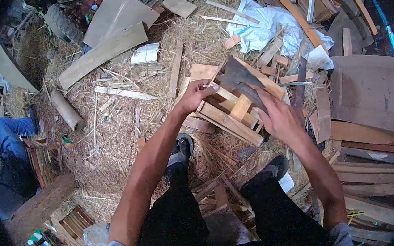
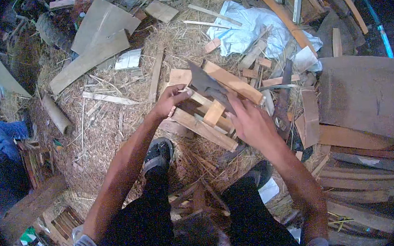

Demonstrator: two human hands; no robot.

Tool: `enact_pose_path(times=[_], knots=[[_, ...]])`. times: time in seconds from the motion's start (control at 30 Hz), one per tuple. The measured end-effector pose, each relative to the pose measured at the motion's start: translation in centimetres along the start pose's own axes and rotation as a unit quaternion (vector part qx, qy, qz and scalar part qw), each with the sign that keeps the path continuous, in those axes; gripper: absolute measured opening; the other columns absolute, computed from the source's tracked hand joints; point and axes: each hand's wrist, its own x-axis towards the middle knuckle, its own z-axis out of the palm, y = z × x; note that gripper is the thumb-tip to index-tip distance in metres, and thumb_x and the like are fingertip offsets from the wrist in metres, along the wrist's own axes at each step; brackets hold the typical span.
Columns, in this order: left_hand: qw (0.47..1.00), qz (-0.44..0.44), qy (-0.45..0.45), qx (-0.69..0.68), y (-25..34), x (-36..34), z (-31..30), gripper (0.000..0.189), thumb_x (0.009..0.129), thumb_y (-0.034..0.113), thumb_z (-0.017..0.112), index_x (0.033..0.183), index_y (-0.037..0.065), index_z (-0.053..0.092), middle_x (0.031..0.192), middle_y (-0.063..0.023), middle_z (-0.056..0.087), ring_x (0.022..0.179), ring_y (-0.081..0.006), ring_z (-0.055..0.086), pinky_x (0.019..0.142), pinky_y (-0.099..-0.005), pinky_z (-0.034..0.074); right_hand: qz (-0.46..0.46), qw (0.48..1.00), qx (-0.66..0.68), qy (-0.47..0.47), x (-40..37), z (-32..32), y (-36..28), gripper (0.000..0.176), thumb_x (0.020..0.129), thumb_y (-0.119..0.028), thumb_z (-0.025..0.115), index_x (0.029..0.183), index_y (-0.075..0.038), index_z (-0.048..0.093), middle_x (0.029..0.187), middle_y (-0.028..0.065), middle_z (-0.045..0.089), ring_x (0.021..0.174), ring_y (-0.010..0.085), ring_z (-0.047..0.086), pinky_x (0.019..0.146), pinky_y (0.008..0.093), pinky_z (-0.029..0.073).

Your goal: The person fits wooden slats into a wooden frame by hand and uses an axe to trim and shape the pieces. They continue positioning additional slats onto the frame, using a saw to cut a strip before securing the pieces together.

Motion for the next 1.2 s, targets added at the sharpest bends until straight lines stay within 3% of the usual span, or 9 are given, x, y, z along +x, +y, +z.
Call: enact_pose_path(times=[0.4, 0.43, 0.53, 0.67, 0.77, 0.97, 1.07, 1.13, 1.2], knots=[[1.000, 0.005, 0.004, 0.012, 0.9, -0.5, 0.3, 0.030, 0.092, 0.025, 0.067, 0.109, 0.000, 0.067, 0.093, -0.0028, 0.069, 0.082, -0.0113, 0.063, 0.077, -0.0284, 0.050, 0.110, 0.983, 0.093, 0.115, -7.5, 1.7, 0.3, 0.053, 0.088, -0.018, 0.066, 0.134, 0.002, 0.046, 0.115, 0.0324, 0.060, 0.103, 0.0467, 0.061, 0.085, 0.0460, 0.052], [1.000, 0.008, 0.003, 0.014, 0.8, -0.5, 0.2, 0.030, 0.092, 0.025, 0.067, 0.110, 0.000, 0.066, 0.093, -0.0030, 0.069, 0.083, -0.0115, 0.063, 0.078, -0.0285, 0.050, 0.182, 0.971, 0.121, 0.096, -8.5, 1.9, -0.1, 0.053, 0.087, -0.018, 0.068, 0.131, 0.002, 0.048, 0.112, 0.0318, 0.061, 0.104, 0.0441, 0.063, 0.086, 0.0444, 0.052], [0.999, -0.011, -0.022, 0.021, 0.6, -0.3, 0.0, 0.046, 0.092, 0.031, 0.066, 0.124, -0.001, 0.058, 0.106, -0.0080, 0.068, 0.091, -0.0149, 0.064, 0.082, -0.0296, 0.051, 0.148, 0.965, 0.126, 0.173, -12.8, 5.7, 1.8, 0.049, 0.085, -0.015, 0.072, 0.124, 0.005, 0.051, 0.104, 0.0238, 0.065, 0.090, 0.0313, 0.068, 0.079, 0.0383, 0.053], [0.998, -0.042, -0.038, -0.028, 1.0, -0.7, 0.7, 0.041, 0.096, 0.027, 0.060, 0.124, -0.001, 0.055, 0.107, -0.0094, 0.067, 0.091, -0.0161, 0.064, 0.084, -0.0330, 0.051, 0.215, 0.931, 0.198, 0.220, -18.0, 10.5, 5.1, 0.046, 0.088, -0.013, 0.070, 0.124, 0.004, 0.049, 0.098, 0.0141, 0.065, 0.078, 0.0201, 0.065, 0.070, 0.0338, 0.053], [0.995, -0.029, 0.004, -0.099, 3.0, -2.4, 3.0, 0.032, 0.097, 0.023, 0.058, 0.119, 0.000, 0.057, 0.102, -0.0077, 0.067, 0.087, -0.0147, 0.064, 0.079, -0.0286, 0.051, 0.346, 0.864, 0.312, 0.191, -19.1, 10.3, 5.5, 0.050, 0.090, -0.010, 0.067, 0.132, 0.003, 0.042, 0.096, 0.0118, 0.063, 0.073, 0.0157, 0.062, 0.061, 0.0302, 0.053], [0.960, 0.065, 0.226, -0.152, 1.4, -2.5, 6.3, 0.025, 0.098, 0.024, 0.056, 0.112, 0.003, 0.056, 0.090, -0.0042, 0.064, 0.078, -0.0127, 0.058, 0.071, -0.0267, 0.048, 0.308, 0.817, 0.386, 0.299, -17.9, 10.8, 8.4, 0.042, 0.094, -0.007, 0.061, 0.130, 0.001, 0.040, 0.083, 0.0052, 0.056, 0.059, 0.0101, 0.054, 0.049, 0.0255, 0.046], [0.889, 0.139, 0.290, -0.327, 1.0, -1.4, 10.2, 0.020, 0.101, 0.017, 0.051, 0.116, 0.005, 0.048, 0.101, -0.0102, 0.064, 0.084, -0.0171, 0.064, 0.074, -0.0309, 0.053, 0.326, 0.823, 0.363, 0.291, -17.0, 10.2, 8.3, 0.042, 0.094, -0.008, 0.061, 0.130, 0.002, 0.040, 0.088, 0.0073, 0.057, 0.063, 0.0103, 0.056, 0.051, 0.0252, 0.048], [0.896, 0.097, 0.288, -0.325, 0.6, -1.1, 12.0, 0.023, 0.102, 0.019, 0.048, 0.121, 0.005, 0.043, 0.115, -0.0130, 0.061, 0.101, -0.0211, 0.063, 0.087, -0.0358, 0.051, 0.319, 0.840, 0.328, 0.293, -16.6, 10.0, 8.2, 0.042, 0.094, -0.010, 0.062, 0.129, 0.003, 0.041, 0.090, 0.0078, 0.059, 0.064, 0.0102, 0.057, 0.052, 0.0247, 0.048], [0.913, 0.104, 0.269, -0.289, -0.7, 0.1, 12.8, 0.042, 0.103, 0.031, 0.048, 0.133, 0.004, 0.035, 0.121, -0.0142, 0.058, 0.113, -0.0202, 0.055, 0.094, -0.0344, 0.045, 0.297, 0.872, 0.267, 0.283, -16.5, 10.7, 8.9, 0.045, 0.092, -0.013, 0.066, 0.126, 0.004, 0.043, 0.097, 0.0092, 0.060, 0.078, 0.0150, 0.059, 0.069, 0.0300, 0.051]])
